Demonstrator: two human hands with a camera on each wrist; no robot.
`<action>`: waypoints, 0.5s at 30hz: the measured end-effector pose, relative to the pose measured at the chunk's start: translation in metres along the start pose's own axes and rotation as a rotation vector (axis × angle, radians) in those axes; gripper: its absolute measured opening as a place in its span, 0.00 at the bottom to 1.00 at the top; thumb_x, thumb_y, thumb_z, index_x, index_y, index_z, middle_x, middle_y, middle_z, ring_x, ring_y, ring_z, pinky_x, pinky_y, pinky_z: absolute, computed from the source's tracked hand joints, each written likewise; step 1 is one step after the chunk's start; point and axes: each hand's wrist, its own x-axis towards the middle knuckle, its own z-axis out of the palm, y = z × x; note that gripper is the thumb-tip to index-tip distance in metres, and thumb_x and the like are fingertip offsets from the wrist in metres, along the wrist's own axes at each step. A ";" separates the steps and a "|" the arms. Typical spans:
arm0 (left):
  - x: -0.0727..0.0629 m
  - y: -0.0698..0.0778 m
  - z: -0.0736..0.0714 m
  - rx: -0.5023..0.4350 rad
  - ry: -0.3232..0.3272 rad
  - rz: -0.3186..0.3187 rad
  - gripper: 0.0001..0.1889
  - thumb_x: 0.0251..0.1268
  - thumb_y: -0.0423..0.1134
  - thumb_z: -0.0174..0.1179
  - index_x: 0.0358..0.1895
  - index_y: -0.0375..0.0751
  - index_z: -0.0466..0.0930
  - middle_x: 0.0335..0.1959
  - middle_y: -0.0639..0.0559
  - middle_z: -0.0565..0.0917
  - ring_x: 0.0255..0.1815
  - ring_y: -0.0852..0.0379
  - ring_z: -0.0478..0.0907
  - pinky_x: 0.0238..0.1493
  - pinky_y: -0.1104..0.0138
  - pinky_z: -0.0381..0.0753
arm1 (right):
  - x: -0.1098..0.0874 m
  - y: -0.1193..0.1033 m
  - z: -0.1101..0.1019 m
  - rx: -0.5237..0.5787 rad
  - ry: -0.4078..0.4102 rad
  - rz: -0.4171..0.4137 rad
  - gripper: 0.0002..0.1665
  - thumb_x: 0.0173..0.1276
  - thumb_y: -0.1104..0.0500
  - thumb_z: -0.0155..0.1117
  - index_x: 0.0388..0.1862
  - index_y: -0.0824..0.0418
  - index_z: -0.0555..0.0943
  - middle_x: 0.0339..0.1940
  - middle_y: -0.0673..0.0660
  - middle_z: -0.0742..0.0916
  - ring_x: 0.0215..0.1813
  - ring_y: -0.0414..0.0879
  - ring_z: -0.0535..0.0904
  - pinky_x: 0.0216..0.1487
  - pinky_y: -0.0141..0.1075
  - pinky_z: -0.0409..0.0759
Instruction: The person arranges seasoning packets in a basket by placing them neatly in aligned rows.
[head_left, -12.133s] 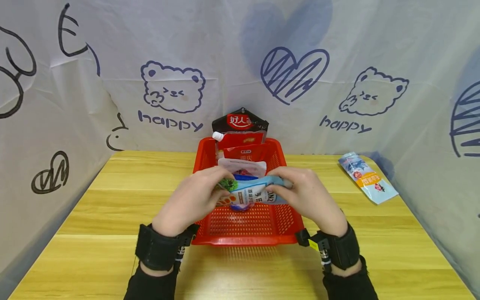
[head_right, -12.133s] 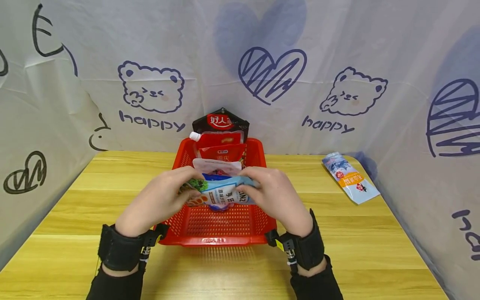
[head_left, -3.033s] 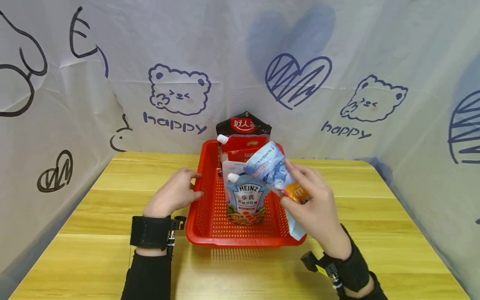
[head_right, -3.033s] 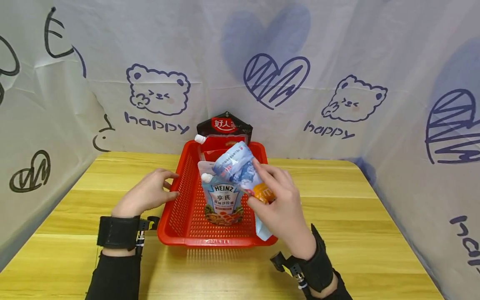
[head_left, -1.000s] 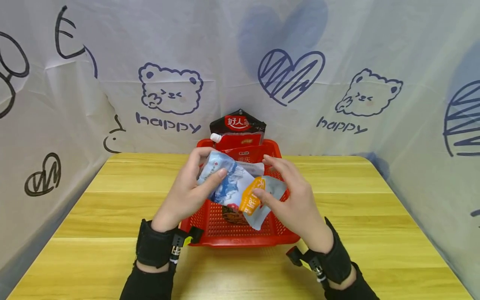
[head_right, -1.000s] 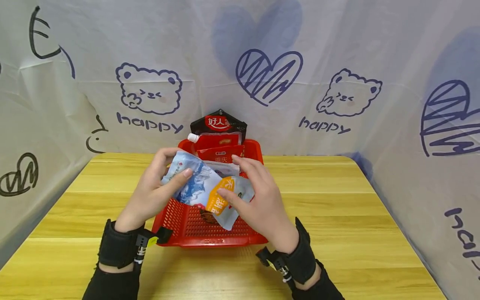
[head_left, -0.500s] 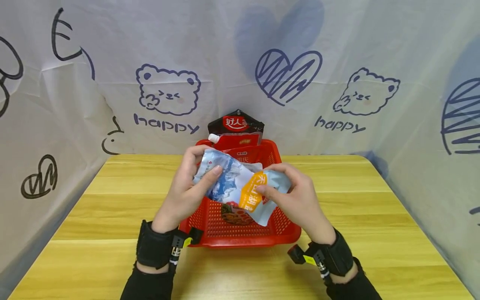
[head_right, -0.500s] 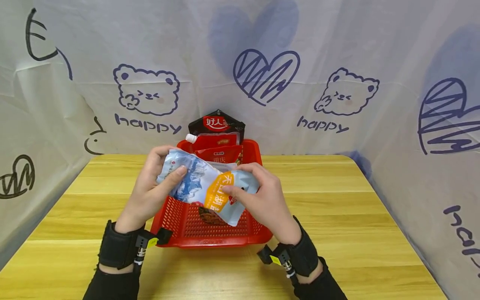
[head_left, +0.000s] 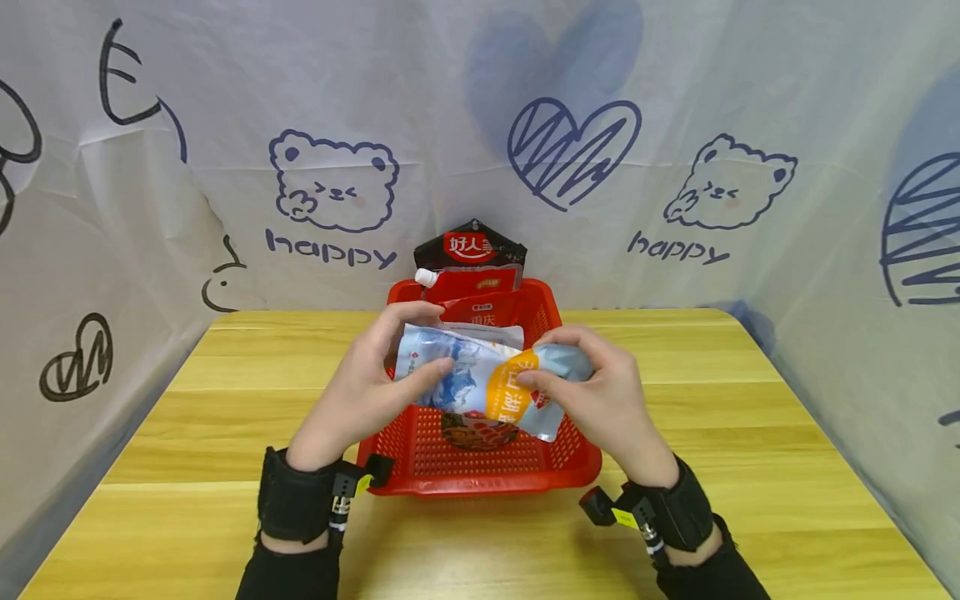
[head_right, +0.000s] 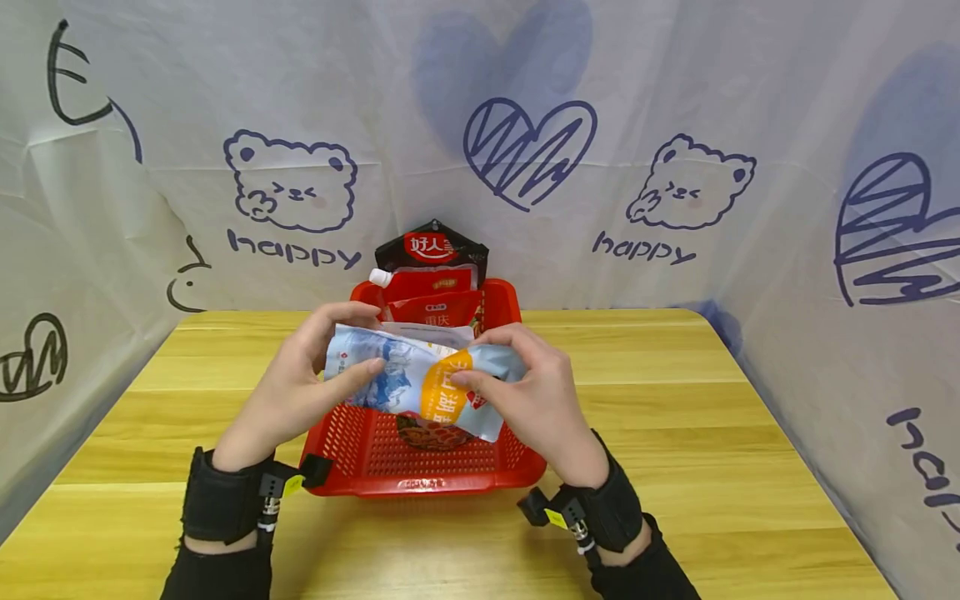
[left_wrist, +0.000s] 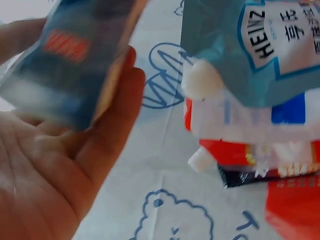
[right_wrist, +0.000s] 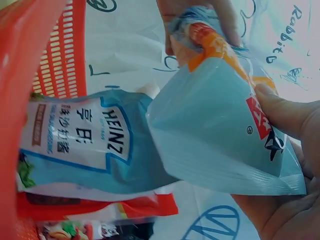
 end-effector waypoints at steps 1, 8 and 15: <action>0.000 0.001 -0.001 0.039 -0.007 0.002 0.27 0.67 0.29 0.69 0.67 0.39 0.71 0.57 0.41 0.80 0.43 0.48 0.82 0.40 0.62 0.90 | 0.000 0.000 -0.001 -0.014 -0.002 -0.015 0.21 0.55 0.67 0.83 0.46 0.61 0.84 0.39 0.55 0.88 0.32 0.46 0.84 0.29 0.37 0.88; -0.004 0.010 -0.001 0.345 -0.072 0.039 0.23 0.57 0.33 0.78 0.56 0.47 0.84 0.53 0.53 0.85 0.46 0.55 0.81 0.45 0.63 0.87 | 0.002 -0.004 -0.007 -0.109 -0.056 -0.137 0.21 0.52 0.66 0.85 0.43 0.59 0.85 0.43 0.50 0.88 0.41 0.44 0.83 0.38 0.33 0.88; -0.005 0.013 0.006 0.511 -0.177 -0.053 0.22 0.59 0.43 0.78 0.57 0.52 0.87 0.47 0.58 0.87 0.40 0.59 0.80 0.43 0.64 0.84 | 0.001 -0.008 -0.003 -0.111 -0.129 -0.204 0.21 0.52 0.66 0.85 0.44 0.59 0.86 0.44 0.49 0.88 0.43 0.42 0.82 0.43 0.32 0.87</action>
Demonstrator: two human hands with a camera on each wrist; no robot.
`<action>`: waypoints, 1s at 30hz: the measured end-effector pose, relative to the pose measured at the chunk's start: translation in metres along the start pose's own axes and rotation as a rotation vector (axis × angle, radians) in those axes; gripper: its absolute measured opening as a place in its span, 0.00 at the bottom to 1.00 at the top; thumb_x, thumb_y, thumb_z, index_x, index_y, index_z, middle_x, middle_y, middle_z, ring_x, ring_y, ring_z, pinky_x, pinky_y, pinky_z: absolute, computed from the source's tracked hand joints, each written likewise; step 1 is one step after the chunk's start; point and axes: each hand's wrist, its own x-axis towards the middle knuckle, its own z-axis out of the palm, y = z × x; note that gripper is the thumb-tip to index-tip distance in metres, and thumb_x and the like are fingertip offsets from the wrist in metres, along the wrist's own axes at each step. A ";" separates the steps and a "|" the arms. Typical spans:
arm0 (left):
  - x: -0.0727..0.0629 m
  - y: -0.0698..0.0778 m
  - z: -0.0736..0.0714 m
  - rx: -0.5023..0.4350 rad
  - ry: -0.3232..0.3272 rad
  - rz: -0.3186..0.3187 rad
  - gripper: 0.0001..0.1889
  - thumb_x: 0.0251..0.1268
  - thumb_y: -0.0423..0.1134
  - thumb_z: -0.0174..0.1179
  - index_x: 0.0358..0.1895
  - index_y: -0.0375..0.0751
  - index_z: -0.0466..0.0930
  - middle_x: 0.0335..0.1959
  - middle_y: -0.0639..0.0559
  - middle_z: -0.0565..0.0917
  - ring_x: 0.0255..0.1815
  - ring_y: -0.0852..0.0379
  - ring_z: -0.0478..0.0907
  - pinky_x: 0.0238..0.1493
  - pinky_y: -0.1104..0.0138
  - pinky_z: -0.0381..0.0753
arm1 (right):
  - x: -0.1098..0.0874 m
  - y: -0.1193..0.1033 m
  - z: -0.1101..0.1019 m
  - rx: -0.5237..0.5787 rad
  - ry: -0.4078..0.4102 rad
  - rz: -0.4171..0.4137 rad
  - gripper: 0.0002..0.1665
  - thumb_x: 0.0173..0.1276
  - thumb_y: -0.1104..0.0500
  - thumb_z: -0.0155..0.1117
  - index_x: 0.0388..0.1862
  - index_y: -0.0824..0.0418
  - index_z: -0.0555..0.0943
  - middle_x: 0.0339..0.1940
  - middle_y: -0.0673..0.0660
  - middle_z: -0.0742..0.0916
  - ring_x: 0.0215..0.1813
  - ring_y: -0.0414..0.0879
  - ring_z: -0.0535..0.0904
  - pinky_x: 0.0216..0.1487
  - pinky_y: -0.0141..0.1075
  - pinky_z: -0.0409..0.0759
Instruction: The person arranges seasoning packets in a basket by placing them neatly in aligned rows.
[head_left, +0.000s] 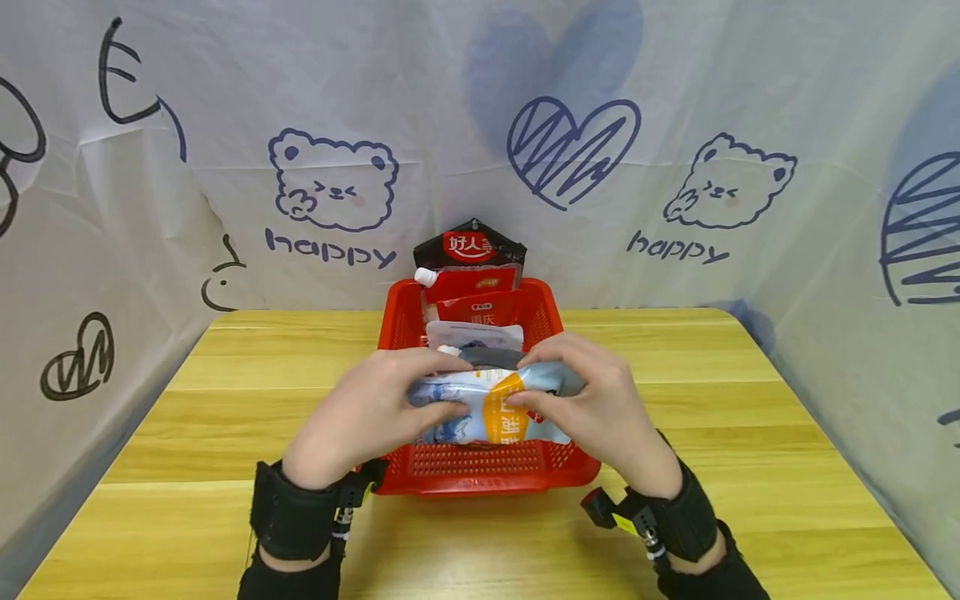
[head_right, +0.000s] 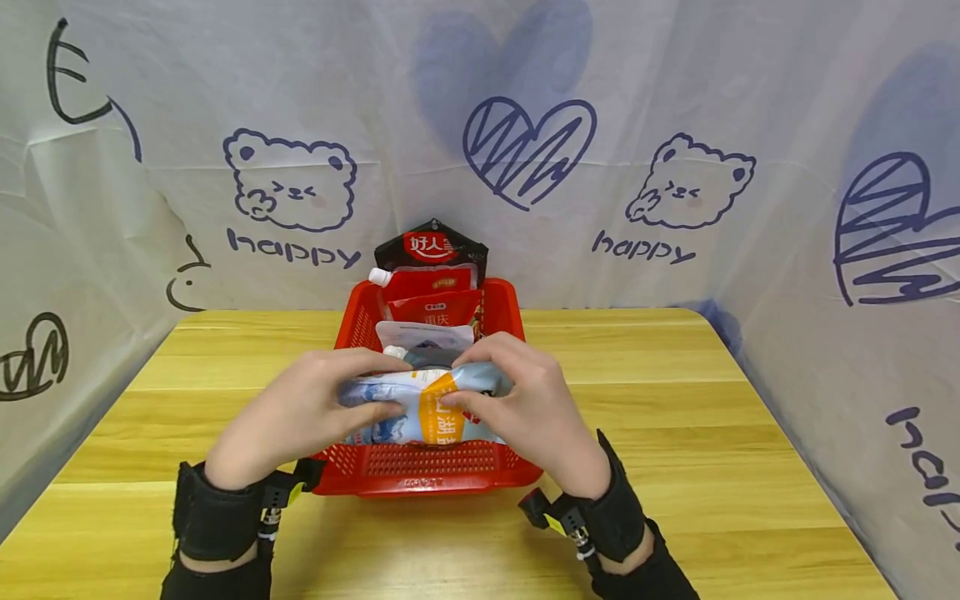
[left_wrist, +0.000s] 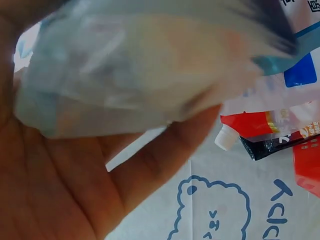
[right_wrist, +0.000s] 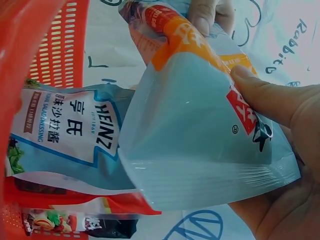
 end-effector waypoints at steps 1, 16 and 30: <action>0.000 0.000 0.000 0.007 -0.008 -0.001 0.21 0.60 0.44 0.77 0.57 0.53 0.87 0.46 0.58 0.87 0.39 0.59 0.80 0.42 0.64 0.84 | 0.000 0.000 0.001 -0.001 -0.003 -0.003 0.21 0.52 0.66 0.85 0.44 0.59 0.86 0.44 0.49 0.89 0.43 0.42 0.82 0.43 0.32 0.87; 0.004 -0.001 0.004 -0.061 0.132 0.117 0.17 0.68 0.41 0.71 0.58 0.48 0.85 0.49 0.56 0.87 0.41 0.59 0.80 0.44 0.63 0.86 | 0.001 0.004 0.004 0.113 0.085 0.248 0.47 0.56 0.66 0.83 0.72 0.59 0.68 0.57 0.54 0.85 0.44 0.48 0.82 0.36 0.35 0.88; 0.006 0.000 0.002 -0.176 0.199 0.152 0.17 0.71 0.38 0.67 0.61 0.49 0.83 0.48 0.56 0.85 0.36 0.61 0.81 0.36 0.67 0.86 | 0.000 0.007 0.005 0.242 0.071 0.226 0.28 0.58 0.69 0.80 0.58 0.66 0.81 0.48 0.58 0.90 0.43 0.49 0.89 0.42 0.41 0.90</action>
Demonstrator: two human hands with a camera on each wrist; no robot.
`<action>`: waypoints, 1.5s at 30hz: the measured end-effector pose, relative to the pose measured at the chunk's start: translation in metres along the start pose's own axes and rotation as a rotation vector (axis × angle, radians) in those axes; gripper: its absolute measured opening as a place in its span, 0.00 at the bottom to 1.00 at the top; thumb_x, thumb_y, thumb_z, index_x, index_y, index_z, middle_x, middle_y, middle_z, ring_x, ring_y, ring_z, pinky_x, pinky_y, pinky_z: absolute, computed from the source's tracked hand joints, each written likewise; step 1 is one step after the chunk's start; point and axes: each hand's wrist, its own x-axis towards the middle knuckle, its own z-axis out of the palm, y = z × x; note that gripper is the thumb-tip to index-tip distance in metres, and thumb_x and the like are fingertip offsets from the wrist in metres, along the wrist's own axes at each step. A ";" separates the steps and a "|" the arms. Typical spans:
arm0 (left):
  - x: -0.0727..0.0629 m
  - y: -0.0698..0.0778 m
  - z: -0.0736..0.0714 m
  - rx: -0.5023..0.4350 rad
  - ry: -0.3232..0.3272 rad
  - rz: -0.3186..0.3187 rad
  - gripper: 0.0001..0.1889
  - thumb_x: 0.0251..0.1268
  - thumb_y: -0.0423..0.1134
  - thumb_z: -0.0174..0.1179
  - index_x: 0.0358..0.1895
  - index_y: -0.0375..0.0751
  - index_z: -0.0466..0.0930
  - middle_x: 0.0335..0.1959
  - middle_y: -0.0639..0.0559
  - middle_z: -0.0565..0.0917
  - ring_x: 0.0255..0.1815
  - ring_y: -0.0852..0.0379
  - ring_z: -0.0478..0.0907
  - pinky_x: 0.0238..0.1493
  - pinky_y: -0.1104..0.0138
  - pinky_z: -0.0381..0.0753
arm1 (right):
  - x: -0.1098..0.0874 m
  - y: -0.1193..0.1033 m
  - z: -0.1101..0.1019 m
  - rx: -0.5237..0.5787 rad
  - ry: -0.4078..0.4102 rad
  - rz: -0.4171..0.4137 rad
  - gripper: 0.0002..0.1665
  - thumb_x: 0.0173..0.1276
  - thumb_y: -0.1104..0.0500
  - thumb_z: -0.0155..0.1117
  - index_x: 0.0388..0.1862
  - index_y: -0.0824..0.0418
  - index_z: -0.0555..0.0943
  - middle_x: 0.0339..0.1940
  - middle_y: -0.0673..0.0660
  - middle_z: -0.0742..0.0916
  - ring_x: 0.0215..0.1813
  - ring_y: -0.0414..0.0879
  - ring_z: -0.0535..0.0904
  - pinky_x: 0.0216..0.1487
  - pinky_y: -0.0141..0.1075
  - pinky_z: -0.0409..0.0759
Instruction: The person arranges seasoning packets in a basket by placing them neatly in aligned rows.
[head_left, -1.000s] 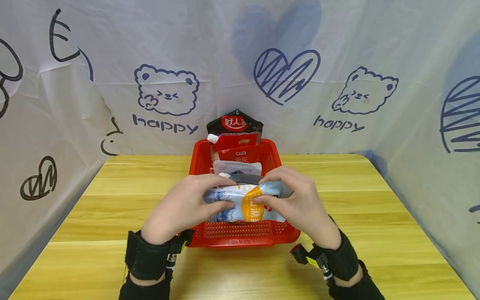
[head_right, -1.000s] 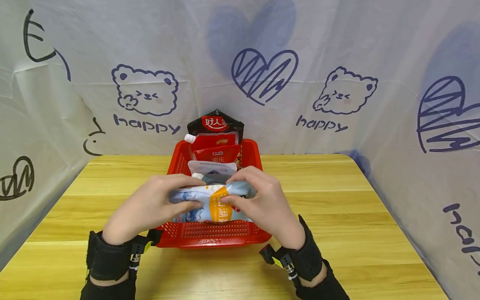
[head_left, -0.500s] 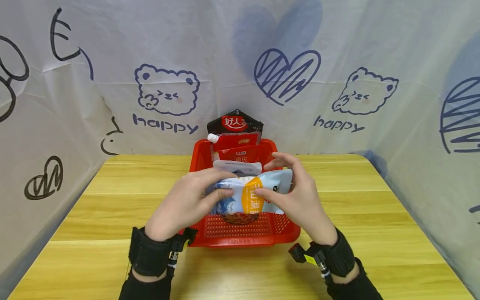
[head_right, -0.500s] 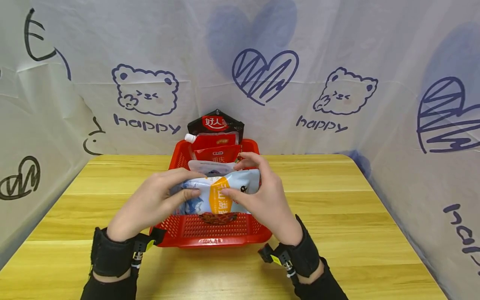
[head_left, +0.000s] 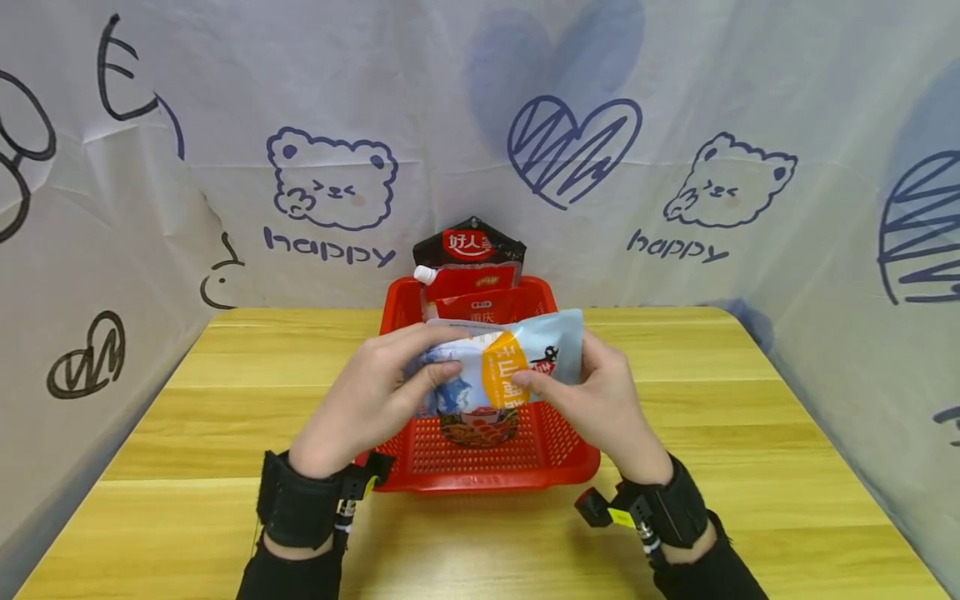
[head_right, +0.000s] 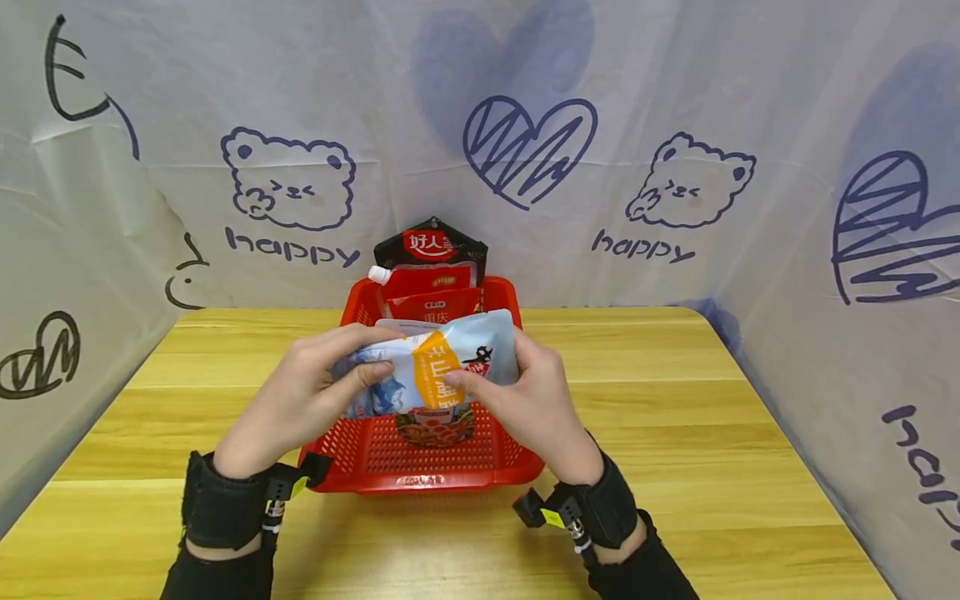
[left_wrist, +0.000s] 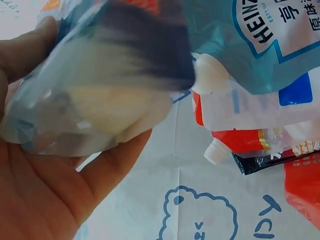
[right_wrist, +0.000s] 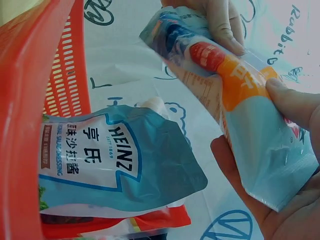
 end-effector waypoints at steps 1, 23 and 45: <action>0.000 0.000 0.000 -0.002 -0.008 -0.011 0.17 0.71 0.38 0.68 0.60 0.49 0.84 0.48 0.55 0.86 0.36 0.61 0.81 0.37 0.67 0.86 | 0.000 0.001 0.000 0.004 0.000 -0.014 0.28 0.58 0.70 0.80 0.57 0.66 0.82 0.48 0.58 0.90 0.43 0.49 0.89 0.42 0.41 0.90; 0.001 0.012 0.015 0.151 -0.070 0.035 0.29 0.58 0.33 0.77 0.64 0.41 0.80 0.53 0.52 0.86 0.46 0.58 0.84 0.50 0.63 0.88 | -0.001 -0.005 0.002 -0.164 -0.037 -0.185 0.29 0.52 0.66 0.85 0.54 0.65 0.86 0.47 0.55 0.91 0.43 0.44 0.88 0.45 0.36 0.89; 0.003 0.003 0.014 0.028 -0.022 0.075 0.23 0.64 0.24 0.69 0.60 0.30 0.72 0.50 0.44 0.81 0.45 0.54 0.82 0.49 0.63 0.88 | -0.003 -0.004 0.007 0.051 0.027 0.109 0.42 0.59 0.67 0.81 0.71 0.60 0.73 0.60 0.61 0.82 0.51 0.57 0.83 0.43 0.41 0.90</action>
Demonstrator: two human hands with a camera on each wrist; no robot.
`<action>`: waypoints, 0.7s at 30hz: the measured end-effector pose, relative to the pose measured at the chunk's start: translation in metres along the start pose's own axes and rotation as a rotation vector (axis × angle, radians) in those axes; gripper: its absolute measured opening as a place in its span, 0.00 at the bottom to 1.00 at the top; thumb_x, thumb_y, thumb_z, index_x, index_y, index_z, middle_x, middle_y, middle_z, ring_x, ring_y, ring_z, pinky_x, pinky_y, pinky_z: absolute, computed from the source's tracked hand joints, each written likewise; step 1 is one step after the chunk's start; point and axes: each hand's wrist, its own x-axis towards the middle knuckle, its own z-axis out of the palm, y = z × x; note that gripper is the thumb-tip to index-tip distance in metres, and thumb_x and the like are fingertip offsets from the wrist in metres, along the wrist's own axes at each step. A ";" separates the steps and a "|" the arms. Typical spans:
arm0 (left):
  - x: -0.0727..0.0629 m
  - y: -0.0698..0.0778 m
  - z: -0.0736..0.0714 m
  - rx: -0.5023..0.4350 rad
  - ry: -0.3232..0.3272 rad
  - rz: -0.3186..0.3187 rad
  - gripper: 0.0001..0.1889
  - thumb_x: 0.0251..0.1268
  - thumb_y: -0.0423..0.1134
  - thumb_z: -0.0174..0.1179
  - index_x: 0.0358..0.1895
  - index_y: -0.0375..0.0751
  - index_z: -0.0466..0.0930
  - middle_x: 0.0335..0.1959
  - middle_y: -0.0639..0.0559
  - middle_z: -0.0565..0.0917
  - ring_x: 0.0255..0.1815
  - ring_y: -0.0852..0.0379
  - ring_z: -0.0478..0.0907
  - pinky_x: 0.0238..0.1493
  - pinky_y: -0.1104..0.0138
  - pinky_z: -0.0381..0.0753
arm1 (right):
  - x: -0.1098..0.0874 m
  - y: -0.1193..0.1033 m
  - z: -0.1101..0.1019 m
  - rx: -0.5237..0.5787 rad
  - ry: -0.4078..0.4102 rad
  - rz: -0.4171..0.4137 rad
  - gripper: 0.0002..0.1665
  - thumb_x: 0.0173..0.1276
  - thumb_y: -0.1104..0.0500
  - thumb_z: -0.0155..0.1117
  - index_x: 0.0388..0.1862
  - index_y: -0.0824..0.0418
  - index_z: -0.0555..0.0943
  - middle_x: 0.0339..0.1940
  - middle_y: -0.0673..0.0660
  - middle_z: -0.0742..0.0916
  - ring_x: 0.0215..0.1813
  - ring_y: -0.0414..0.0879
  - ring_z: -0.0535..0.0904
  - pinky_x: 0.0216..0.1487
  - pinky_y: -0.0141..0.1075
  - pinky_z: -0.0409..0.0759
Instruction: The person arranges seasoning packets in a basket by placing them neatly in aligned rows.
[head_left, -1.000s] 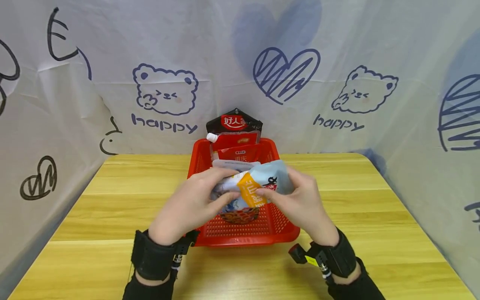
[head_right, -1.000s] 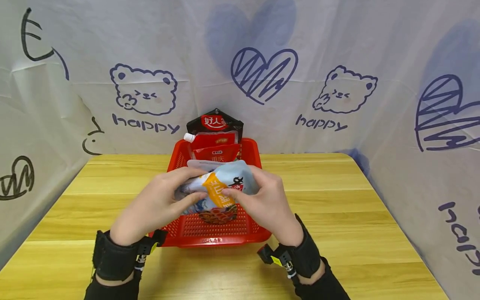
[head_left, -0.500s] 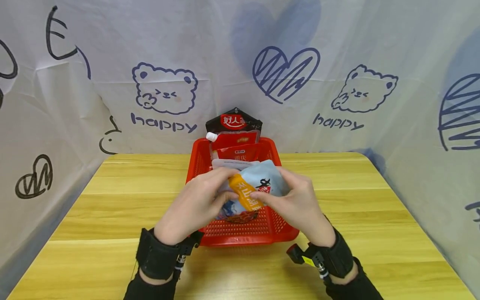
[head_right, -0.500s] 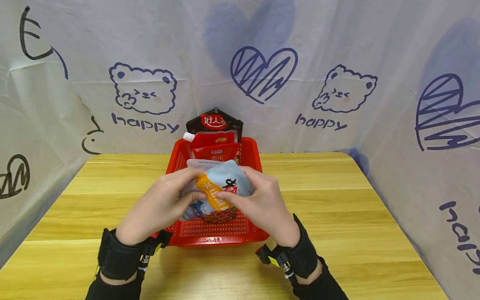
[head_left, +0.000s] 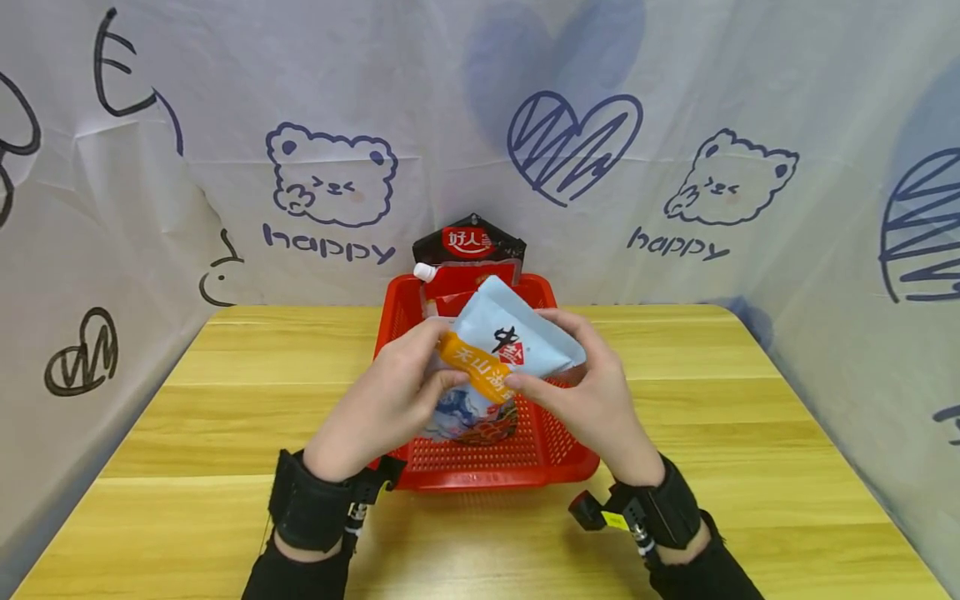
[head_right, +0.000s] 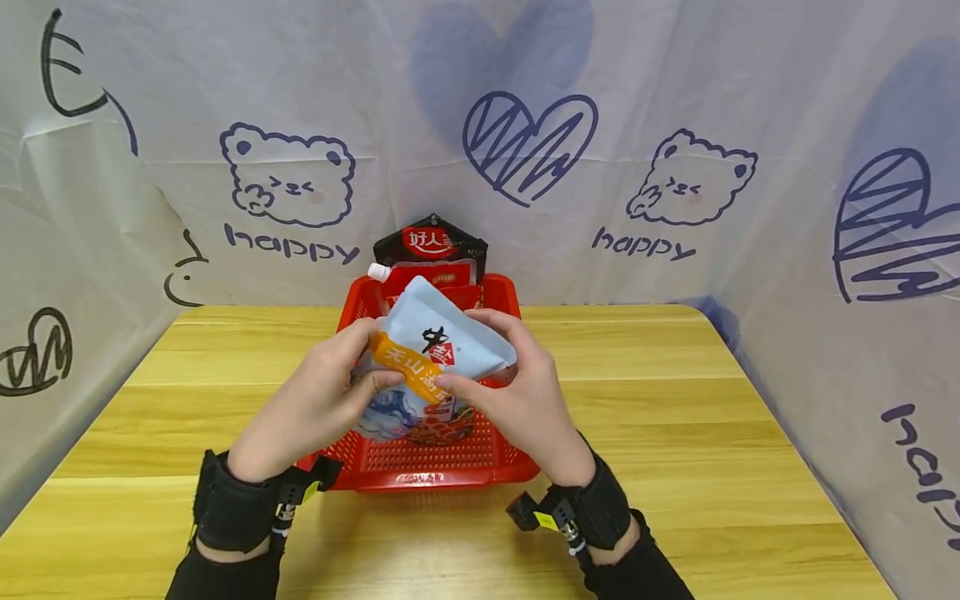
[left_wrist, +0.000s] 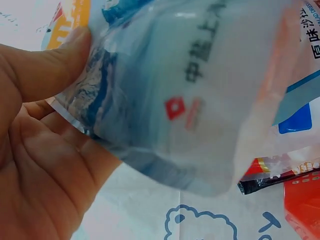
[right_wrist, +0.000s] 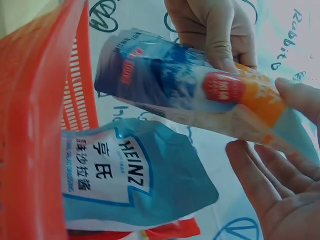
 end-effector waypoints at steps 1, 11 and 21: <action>0.000 0.000 0.000 -0.001 0.001 0.002 0.22 0.65 0.24 0.68 0.60 0.30 0.72 0.50 0.44 0.81 0.45 0.54 0.82 0.49 0.63 0.88 | 0.000 0.000 0.000 0.019 -0.017 0.010 0.42 0.59 0.66 0.81 0.71 0.61 0.72 0.60 0.62 0.82 0.51 0.57 0.83 0.43 0.41 0.90; 0.001 -0.001 0.001 -0.072 -0.034 -0.032 0.24 0.65 0.25 0.69 0.61 0.33 0.70 0.51 0.44 0.82 0.45 0.54 0.82 0.47 0.63 0.88 | 0.000 0.006 0.002 0.038 -0.050 -0.050 0.31 0.60 0.69 0.79 0.62 0.67 0.80 0.55 0.61 0.88 0.51 0.50 0.88 0.47 0.42 0.89; 0.000 0.001 -0.002 -0.067 -0.002 -0.077 0.27 0.64 0.28 0.72 0.64 0.35 0.72 0.55 0.46 0.84 0.53 0.52 0.83 0.52 0.59 0.88 | 0.002 0.008 -0.001 -0.033 -0.070 -0.137 0.26 0.59 0.73 0.78 0.58 0.70 0.83 0.51 0.62 0.90 0.48 0.51 0.90 0.46 0.40 0.89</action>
